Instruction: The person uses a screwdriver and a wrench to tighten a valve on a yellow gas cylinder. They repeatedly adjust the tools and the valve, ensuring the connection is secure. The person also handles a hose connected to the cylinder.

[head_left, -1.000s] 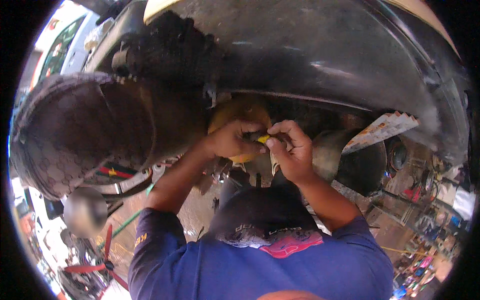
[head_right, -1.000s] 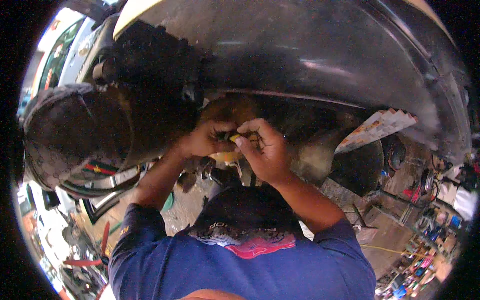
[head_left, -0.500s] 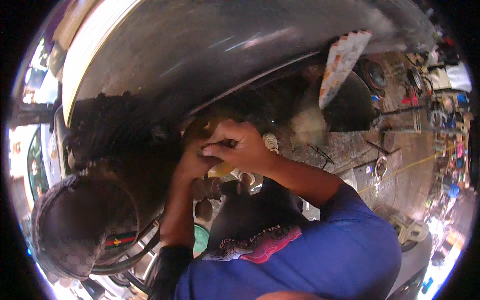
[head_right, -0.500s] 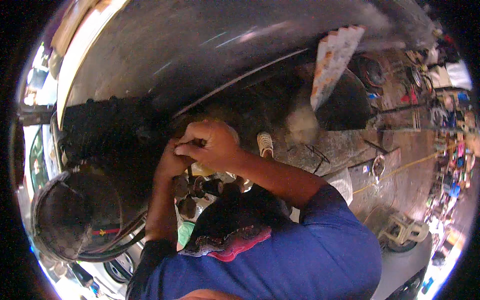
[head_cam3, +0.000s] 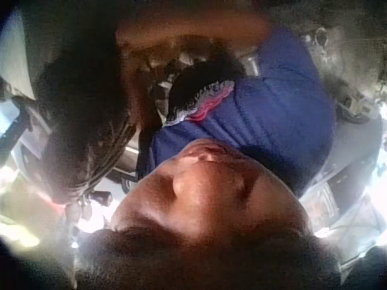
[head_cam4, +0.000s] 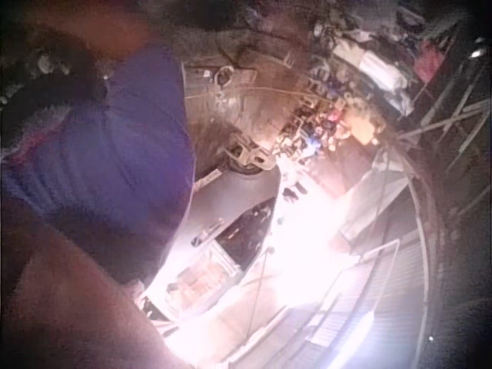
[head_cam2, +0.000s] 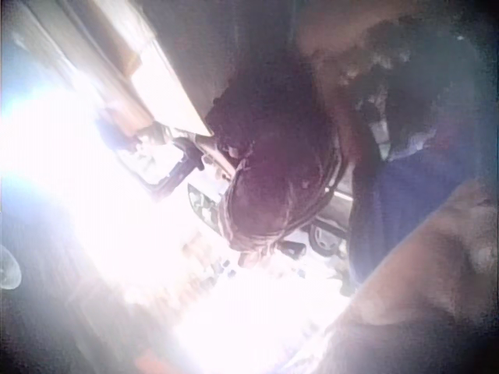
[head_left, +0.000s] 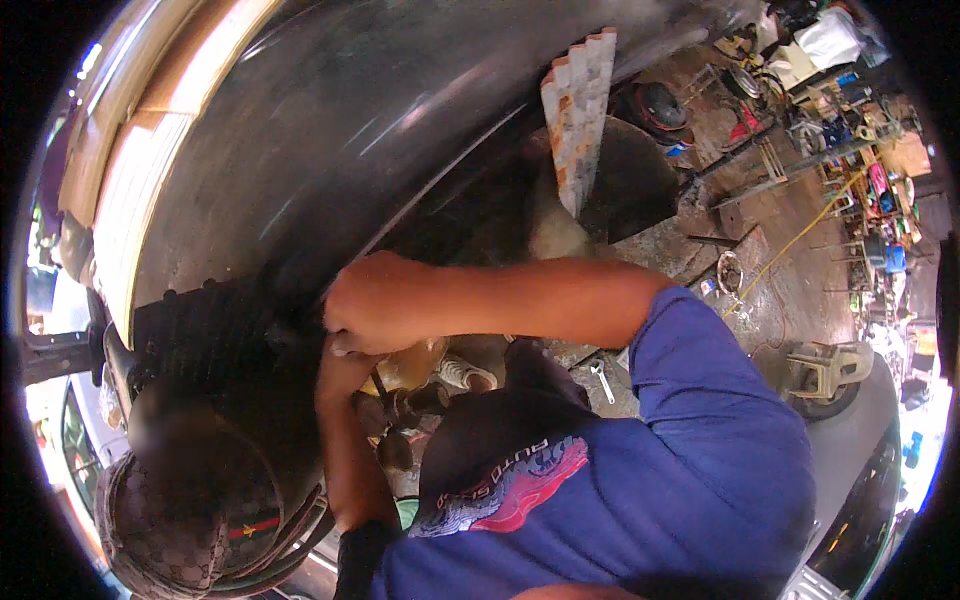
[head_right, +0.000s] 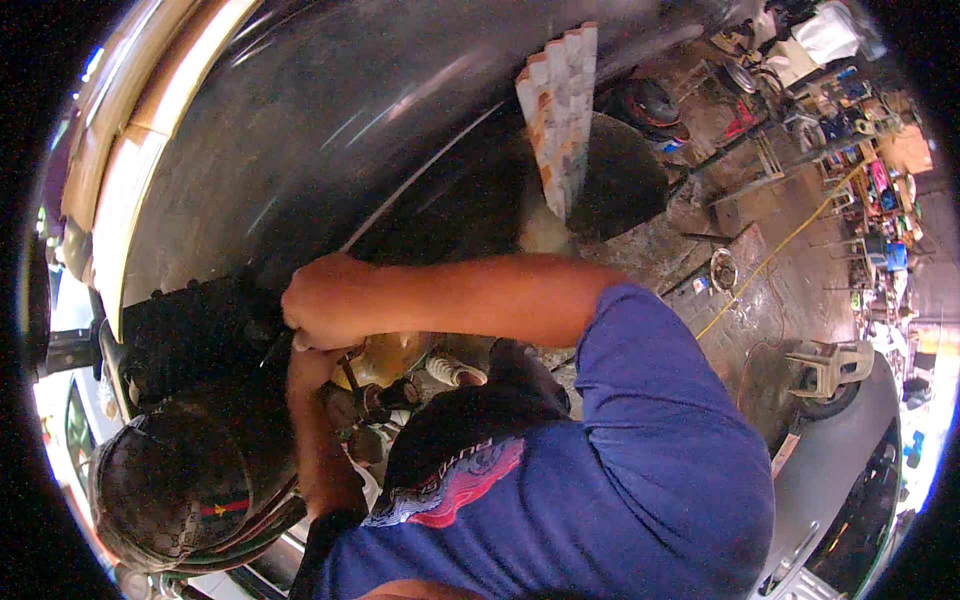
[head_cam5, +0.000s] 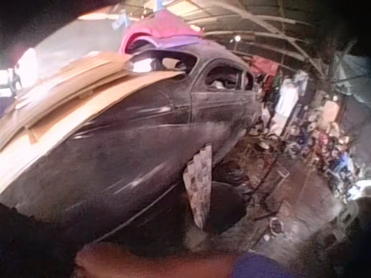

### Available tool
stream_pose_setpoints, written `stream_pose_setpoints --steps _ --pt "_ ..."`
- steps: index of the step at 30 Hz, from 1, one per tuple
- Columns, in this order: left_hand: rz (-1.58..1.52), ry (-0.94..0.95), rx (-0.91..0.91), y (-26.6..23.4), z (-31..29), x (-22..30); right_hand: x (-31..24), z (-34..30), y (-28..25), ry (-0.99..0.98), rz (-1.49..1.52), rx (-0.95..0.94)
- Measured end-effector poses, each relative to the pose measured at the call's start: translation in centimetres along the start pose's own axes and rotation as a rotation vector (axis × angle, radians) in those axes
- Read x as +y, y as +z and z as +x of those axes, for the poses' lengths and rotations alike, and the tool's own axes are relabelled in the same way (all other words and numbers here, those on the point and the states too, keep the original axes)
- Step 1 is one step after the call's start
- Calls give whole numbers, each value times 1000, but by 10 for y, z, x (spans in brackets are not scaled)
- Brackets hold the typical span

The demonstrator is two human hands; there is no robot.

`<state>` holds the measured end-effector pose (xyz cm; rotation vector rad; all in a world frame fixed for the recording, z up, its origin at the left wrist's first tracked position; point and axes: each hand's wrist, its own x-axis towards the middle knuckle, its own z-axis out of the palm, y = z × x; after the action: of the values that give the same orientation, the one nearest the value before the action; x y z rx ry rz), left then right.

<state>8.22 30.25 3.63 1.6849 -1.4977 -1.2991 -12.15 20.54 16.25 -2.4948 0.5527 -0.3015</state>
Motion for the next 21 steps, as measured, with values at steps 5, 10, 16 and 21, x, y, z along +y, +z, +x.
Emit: stream_pose_setpoints --steps 5,10,16,21 --pt "9 25 83 1 -13 1 -20 1 -4 23 -7 -56" --pt "-193 210 -27 4 -19 20 -3 -41 -20 -87 -124 -32" --pt "-220 97 31 11 -43 60 -23 -70 -35 -80 -305 -139" --pt "-169 175 -150 -1 -29 44 -21 -73 -39 -251 -487 -24"
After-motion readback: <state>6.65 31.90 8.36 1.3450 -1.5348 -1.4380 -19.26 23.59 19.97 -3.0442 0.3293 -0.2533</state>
